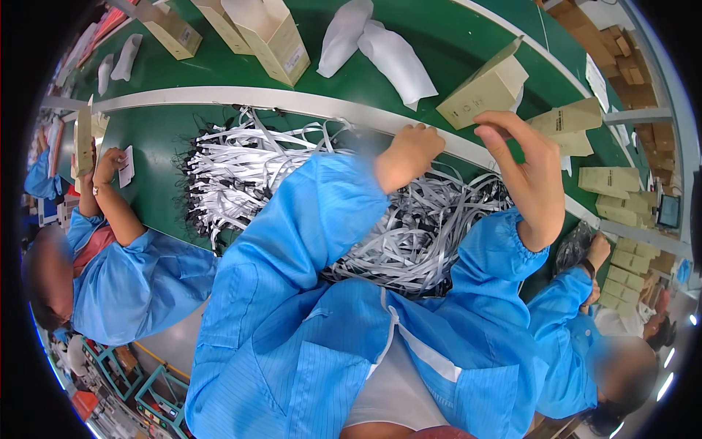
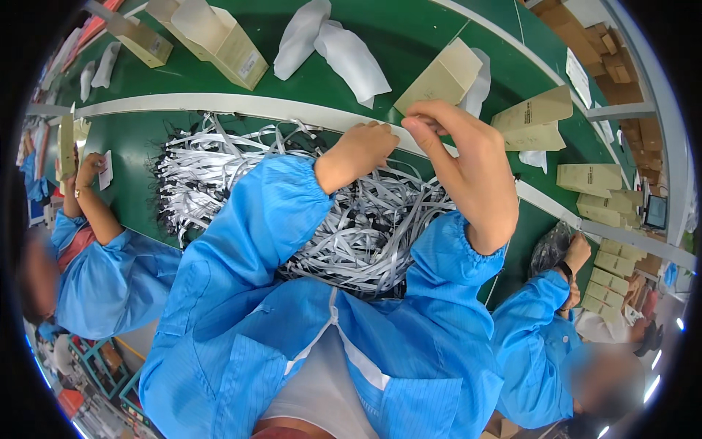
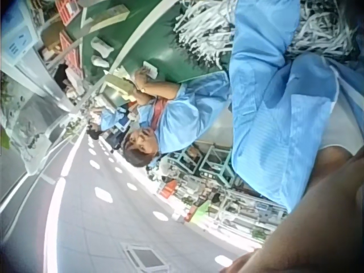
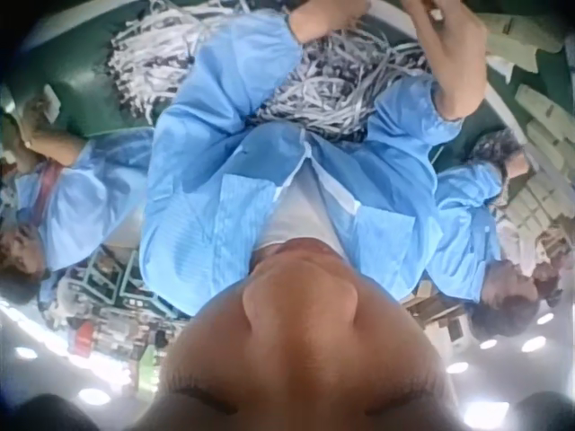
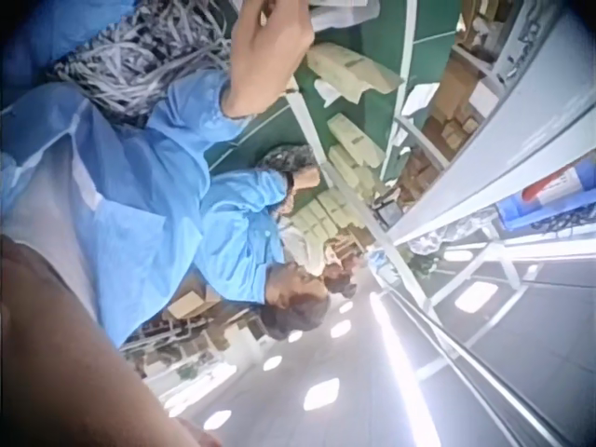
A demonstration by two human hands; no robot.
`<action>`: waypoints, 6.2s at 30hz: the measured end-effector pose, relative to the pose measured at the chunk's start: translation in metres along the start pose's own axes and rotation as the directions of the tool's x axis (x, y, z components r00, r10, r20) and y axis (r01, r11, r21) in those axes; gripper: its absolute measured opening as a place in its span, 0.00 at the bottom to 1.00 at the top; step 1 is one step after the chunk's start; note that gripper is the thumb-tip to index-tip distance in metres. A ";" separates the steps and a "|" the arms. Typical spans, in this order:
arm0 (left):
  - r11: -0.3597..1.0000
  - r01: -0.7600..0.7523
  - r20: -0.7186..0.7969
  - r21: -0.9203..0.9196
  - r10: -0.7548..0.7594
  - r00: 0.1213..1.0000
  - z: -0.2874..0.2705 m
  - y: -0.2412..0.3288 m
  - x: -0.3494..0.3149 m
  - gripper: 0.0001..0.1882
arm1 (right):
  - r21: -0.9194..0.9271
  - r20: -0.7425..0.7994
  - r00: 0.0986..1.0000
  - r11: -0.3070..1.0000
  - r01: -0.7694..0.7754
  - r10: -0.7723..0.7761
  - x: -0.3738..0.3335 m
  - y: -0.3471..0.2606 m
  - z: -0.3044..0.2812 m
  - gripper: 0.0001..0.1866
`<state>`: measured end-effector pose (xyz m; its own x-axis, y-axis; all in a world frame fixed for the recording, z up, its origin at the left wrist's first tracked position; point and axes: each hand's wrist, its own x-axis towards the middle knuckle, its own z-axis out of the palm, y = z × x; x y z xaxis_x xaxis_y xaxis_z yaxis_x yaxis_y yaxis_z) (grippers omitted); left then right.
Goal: The worker is picking up long white plastic strips from a pile and bundling or organizing them into paper boxes.
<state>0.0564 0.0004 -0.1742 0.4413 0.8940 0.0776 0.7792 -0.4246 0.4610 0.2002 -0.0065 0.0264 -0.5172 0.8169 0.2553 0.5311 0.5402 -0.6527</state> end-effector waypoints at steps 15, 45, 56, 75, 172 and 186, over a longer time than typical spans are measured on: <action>0.789 -0.493 -0.561 -0.367 0.235 0.794 -0.147 0.061 -0.045 0.06 | 0.873 0.326 0.937 0.419 -0.249 -0.123 0.011 0.002 0.035 0.30; 0.362 -0.184 0.000 -0.914 0.455 0.891 -0.126 0.016 -0.012 0.21 | 0.552 -0.468 0.863 0.825 0.119 0.189 -0.017 0.006 -0.013 0.07; -0.779 -0.295 -0.160 -0.552 -0.249 0.955 -0.144 0.014 -0.013 0.30 | 0.394 0.010 0.992 0.911 -0.121 0.127 0.012 0.000 0.054 0.09; -0.534 -0.039 0.014 -0.844 -0.095 0.995 -0.146 0.018 -0.017 0.26 | -0.011 -0.232 0.953 0.979 -0.204 0.196 -0.013 0.085 -0.049 0.12; 0.574 -0.716 -0.910 -0.398 -0.150 0.386 -0.104 0.051 -0.025 0.43 | 0.664 -0.678 0.732 0.480 0.573 0.064 0.050 0.033 0.073 0.16; 0.800 -0.063 -0.645 -0.597 -0.433 0.630 -0.095 -0.025 0.002 0.58 | 0.053 -0.062 0.962 0.961 0.271 -0.267 0.129 0.041 0.094 0.21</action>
<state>-0.0046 0.0265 -0.1016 -0.3465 0.8389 0.4198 0.3298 -0.3101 0.8917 0.0921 0.1022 -0.0350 -0.5978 0.6536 0.4642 0.3349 0.7297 -0.5961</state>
